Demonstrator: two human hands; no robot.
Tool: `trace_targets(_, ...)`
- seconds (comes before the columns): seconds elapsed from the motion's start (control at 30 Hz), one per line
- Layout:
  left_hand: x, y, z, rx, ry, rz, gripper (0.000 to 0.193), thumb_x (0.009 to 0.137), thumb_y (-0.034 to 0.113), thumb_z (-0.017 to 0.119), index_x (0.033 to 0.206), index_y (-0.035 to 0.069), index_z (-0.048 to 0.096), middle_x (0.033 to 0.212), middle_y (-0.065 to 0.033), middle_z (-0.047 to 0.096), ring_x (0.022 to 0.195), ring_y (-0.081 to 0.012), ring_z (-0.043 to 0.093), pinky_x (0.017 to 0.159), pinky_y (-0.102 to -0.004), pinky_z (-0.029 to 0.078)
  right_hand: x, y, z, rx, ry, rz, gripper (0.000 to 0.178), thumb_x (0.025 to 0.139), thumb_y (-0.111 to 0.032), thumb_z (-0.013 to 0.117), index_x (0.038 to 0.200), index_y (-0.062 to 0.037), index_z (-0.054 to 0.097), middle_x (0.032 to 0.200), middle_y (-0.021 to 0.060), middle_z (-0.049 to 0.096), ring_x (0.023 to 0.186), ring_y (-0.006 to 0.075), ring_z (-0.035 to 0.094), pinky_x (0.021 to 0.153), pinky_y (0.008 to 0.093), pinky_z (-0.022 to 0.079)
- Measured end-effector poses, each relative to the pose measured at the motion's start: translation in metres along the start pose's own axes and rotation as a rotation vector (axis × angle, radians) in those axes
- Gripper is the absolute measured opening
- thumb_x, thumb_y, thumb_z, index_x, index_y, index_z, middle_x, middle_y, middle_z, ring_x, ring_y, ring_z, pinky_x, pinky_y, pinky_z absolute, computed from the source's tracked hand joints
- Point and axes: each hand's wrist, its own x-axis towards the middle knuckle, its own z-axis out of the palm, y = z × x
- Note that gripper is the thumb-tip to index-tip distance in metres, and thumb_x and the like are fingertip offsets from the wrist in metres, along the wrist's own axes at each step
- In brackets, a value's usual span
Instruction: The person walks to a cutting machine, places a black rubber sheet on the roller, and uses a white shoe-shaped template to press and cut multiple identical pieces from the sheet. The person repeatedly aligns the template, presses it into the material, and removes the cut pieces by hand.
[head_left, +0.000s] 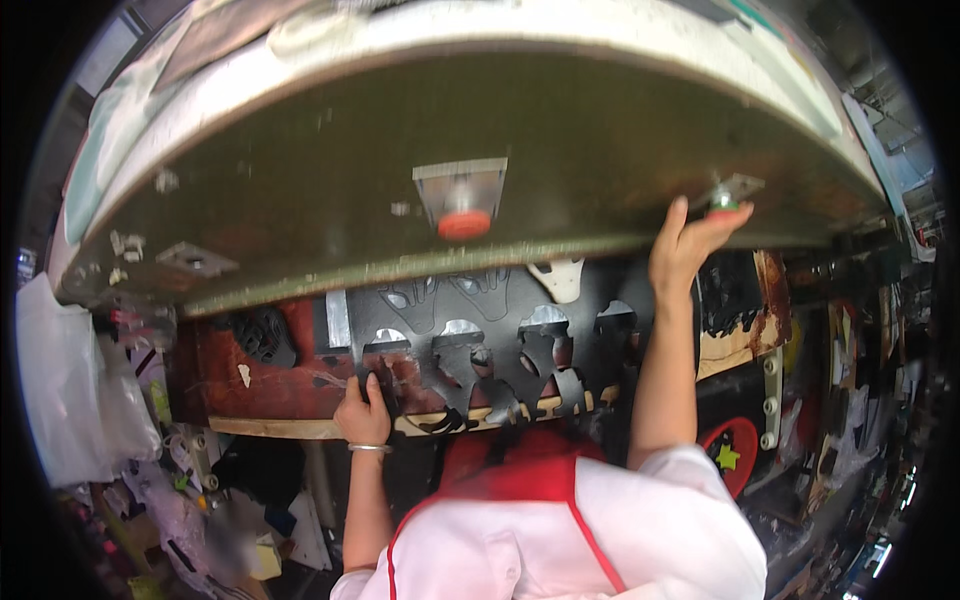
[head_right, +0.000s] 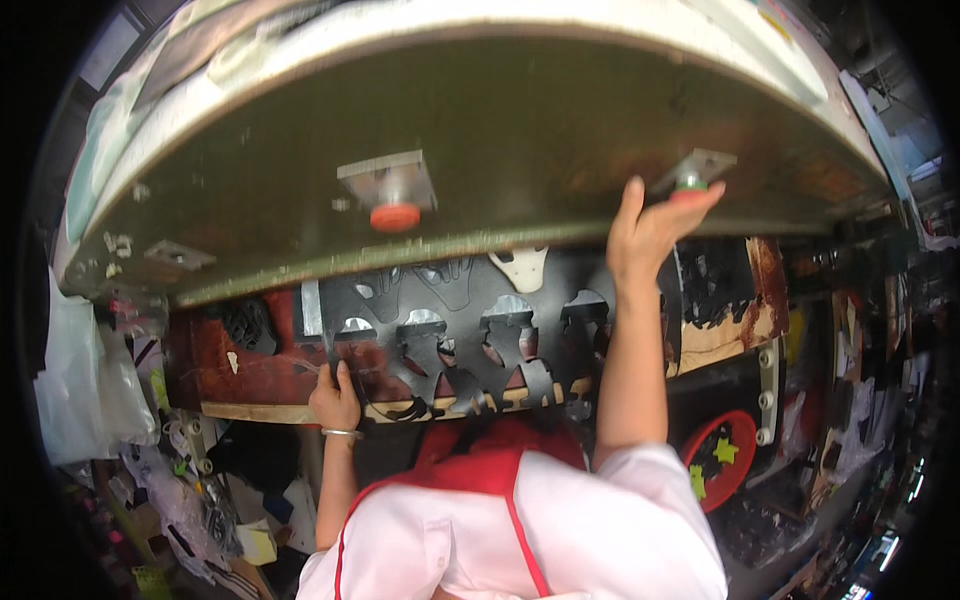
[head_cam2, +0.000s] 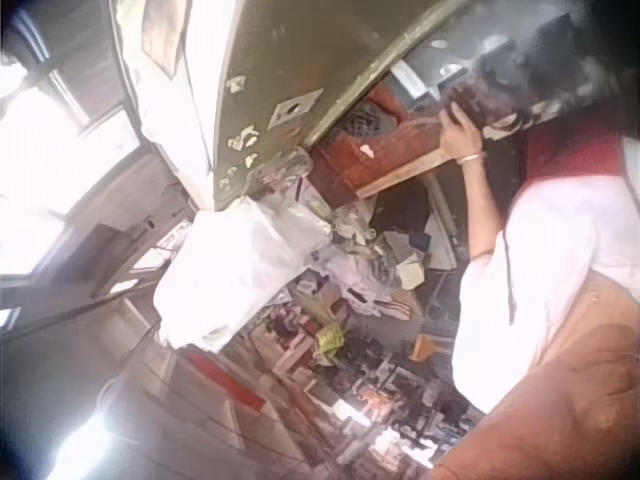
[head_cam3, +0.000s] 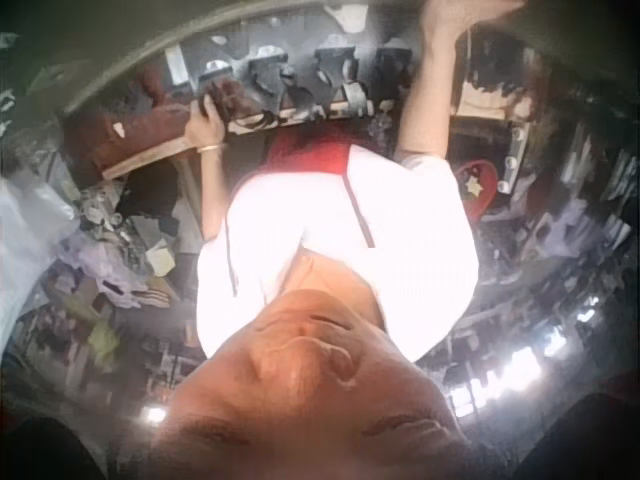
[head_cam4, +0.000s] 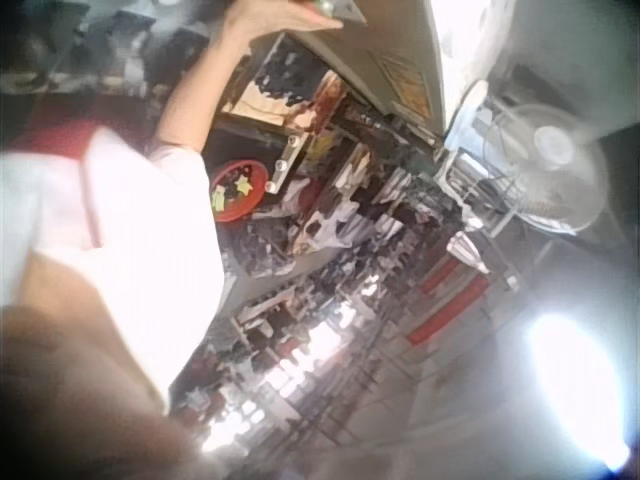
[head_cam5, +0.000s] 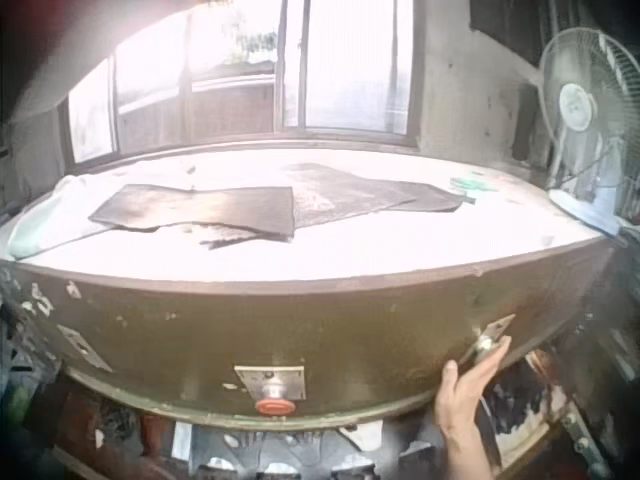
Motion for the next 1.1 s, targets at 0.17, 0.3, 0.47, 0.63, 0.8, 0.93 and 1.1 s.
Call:
trace_targets(0.17, 0.042, 0.005, 0.006, 0.104, 0.006, 0.044, 0.031, 0.095, 0.036, 0.053, 0.088, 0.006, 0.061, 0.063, -0.0225, 0.06, 0.061, -0.0445, 0.059, 0.055, -0.0517, 0.044, -0.017, 0.016, -0.005, -0.05, -0.018, -0.066, 0.096, 0.088, -0.035, 0.062, 0.146, 0.0096, -0.002, 0.15, 0.035, 0.009, 0.139, 0.0478, 0.014, 0.114, 0.0514, 0.012)
trace_targets(0.3, 0.038, 0.007, 0.002, 0.095, -0.021, 0.02, 0.031, 0.096, 0.034, 0.053, 0.089, 0.005, 0.062, 0.066, -0.0238, 0.061, 0.064, -0.0456, 0.059, 0.056, -0.0521, 0.044, -0.026, 0.057, -0.038, -0.253, -0.068, -0.061, 0.089, 0.085, -0.033, 0.068, 0.145, 0.0071, 0.017, 0.14, 0.0301, 0.034, 0.131, 0.0425, 0.033, 0.109, 0.0502, 0.026)
trace_targets(0.47, 0.03, 0.001, 0.004, -0.092, 0.09, 0.016, 0.03, 0.096, 0.032, 0.054, 0.085, 0.004, 0.06, 0.066, -0.0231, 0.059, 0.063, -0.0462, 0.057, 0.054, -0.0504, 0.042, -0.076, 0.134, -0.085, 0.202, -0.358, 0.93, 0.038, 0.09, -0.028, 0.068, 0.099, 0.0087, 0.064, 0.067, 0.0063, 0.062, 0.063, 0.0142, 0.057, 0.062, 0.0278, 0.047)
trace_targets(0.63, 0.011, -0.007, 0.008, -0.011, 0.096, 0.02, 0.028, 0.099, 0.023, 0.049, 0.081, 0.002, 0.055, 0.067, -0.025, 0.054, 0.064, -0.0459, 0.054, 0.055, -0.0481, 0.04, -0.111, 0.17, -0.104, 0.078, -0.376, 0.578, 0.033, 0.093, -0.023, 0.064, 0.072, 0.0022, 0.057, 0.065, -0.0004, 0.057, 0.063, 0.0058, 0.048, 0.057, 0.0241, 0.04)
trace_targets(0.8, -0.036, -0.01, -0.009, -0.139, 0.078, -0.039, 0.025, 0.099, 0.021, 0.048, 0.084, 0.002, 0.055, 0.07, -0.0237, 0.055, 0.064, -0.0444, 0.053, 0.055, -0.0465, 0.04, -0.118, 0.129, -0.149, 0.109, -0.268, 0.73, 0.019, 0.086, -0.014, 0.069, 0.093, 0.0021, 0.063, 0.074, 0.005, 0.064, 0.073, 0.0148, 0.06, 0.069, 0.0296, 0.049)
trace_targets(0.93, -0.072, -0.021, -0.027, -0.135, -0.029, -0.087, 0.028, 0.099, 0.024, 0.047, 0.088, 0.0, 0.057, 0.071, -0.0239, 0.057, 0.067, -0.0441, 0.056, 0.057, -0.0469, 0.041, -0.11, 0.061, -0.125, -0.136, -0.281, 0.237, 0.065, 0.075, -0.013, 0.075, 0.133, -0.0047, 0.048, 0.115, 0.0159, 0.059, 0.109, 0.0319, 0.052, 0.098, 0.0413, 0.04)
trace_targets(1.1, -0.103, -0.033, -0.044, -0.172, -0.301, -0.35, 0.042, 0.101, 0.033, 0.041, 0.083, 0.0, 0.06, 0.074, -0.0224, 0.063, 0.064, -0.0392, 0.062, 0.057, -0.0432, 0.046, -0.157, -0.033, -0.078, 0.07, -0.868, -0.136, 0.11, 0.056, -0.027, 0.087, 0.147, -0.0103, 0.027, 0.138, 0.0379, 0.027, 0.132, 0.0566, 0.02, 0.107, 0.055, 0.031)
